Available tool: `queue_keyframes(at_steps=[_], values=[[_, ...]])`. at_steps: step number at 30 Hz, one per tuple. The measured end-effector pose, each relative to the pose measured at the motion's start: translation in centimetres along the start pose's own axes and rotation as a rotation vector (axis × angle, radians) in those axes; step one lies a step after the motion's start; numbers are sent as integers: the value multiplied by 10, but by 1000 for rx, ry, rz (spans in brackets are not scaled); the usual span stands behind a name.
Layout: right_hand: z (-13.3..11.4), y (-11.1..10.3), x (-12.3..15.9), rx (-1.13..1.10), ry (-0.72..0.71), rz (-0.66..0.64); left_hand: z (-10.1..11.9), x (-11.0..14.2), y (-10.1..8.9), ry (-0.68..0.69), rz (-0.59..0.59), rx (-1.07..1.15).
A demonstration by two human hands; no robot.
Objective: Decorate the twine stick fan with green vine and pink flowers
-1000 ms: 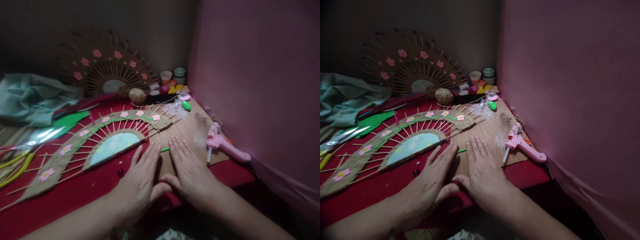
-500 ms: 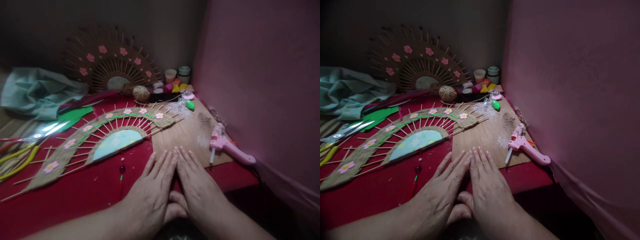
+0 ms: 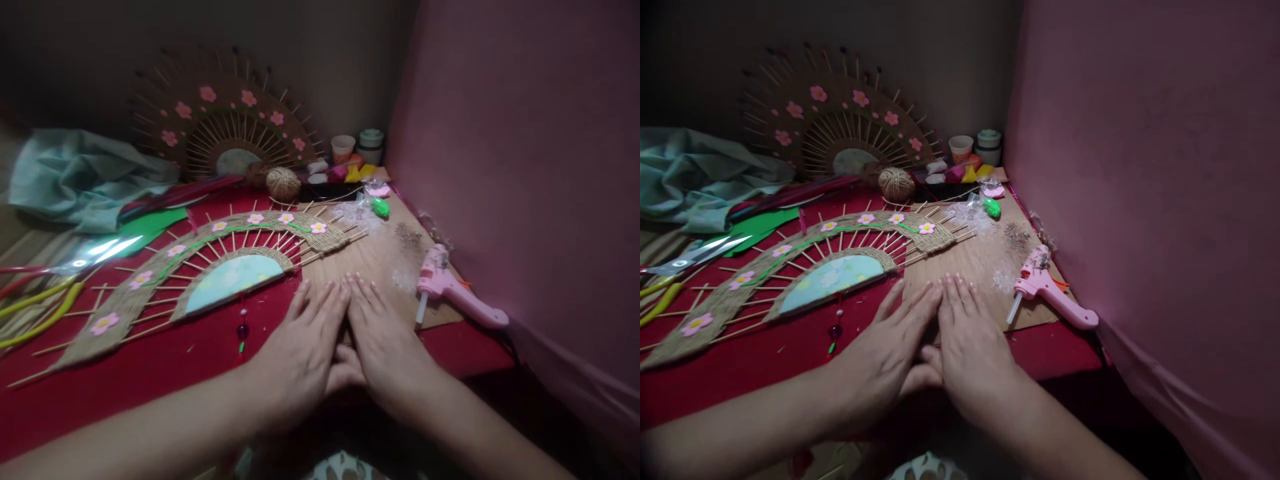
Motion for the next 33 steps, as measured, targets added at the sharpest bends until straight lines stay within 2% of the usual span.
queue_keyframes(at_steps=[2, 4, 8, 16, 21, 27, 31, 33], values=[[8, -3, -9, -19, 28, 2, -15, -9, -4, -66, -16, -19], [16, -14, -13, -28, 49, 62, -23, -14, -12, -117, 6, -14], [21, -29, -3, -30, 52, 144, -20, -15, -19, -143, 33, 51], [4, -14, 8, -28, -69, 143, 0, -11, 5, -95, -31, 69], [2, -15, 16, 11, -77, 189, 8, -6, 4, -73, -29, 65], [10, -3, 7, 38, -43, 94, -2, -10, 6, -140, -51, 29], [2, -13, 14, 48, -67, 173, 5, -3, 4, -100, -16, 57], [2, -15, 13, 46, -64, 163, 1, -3, 0, -107, -11, 52]])
Point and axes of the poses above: each hand's wrist, its own x-axis away from the middle knuckle, its own y-axis out of the palm, z = x × y, the point moved 10 cm from there along -x, towards the middle knuckle, and after that the axes turned 15 degrees about z, right-handed, at the moved point
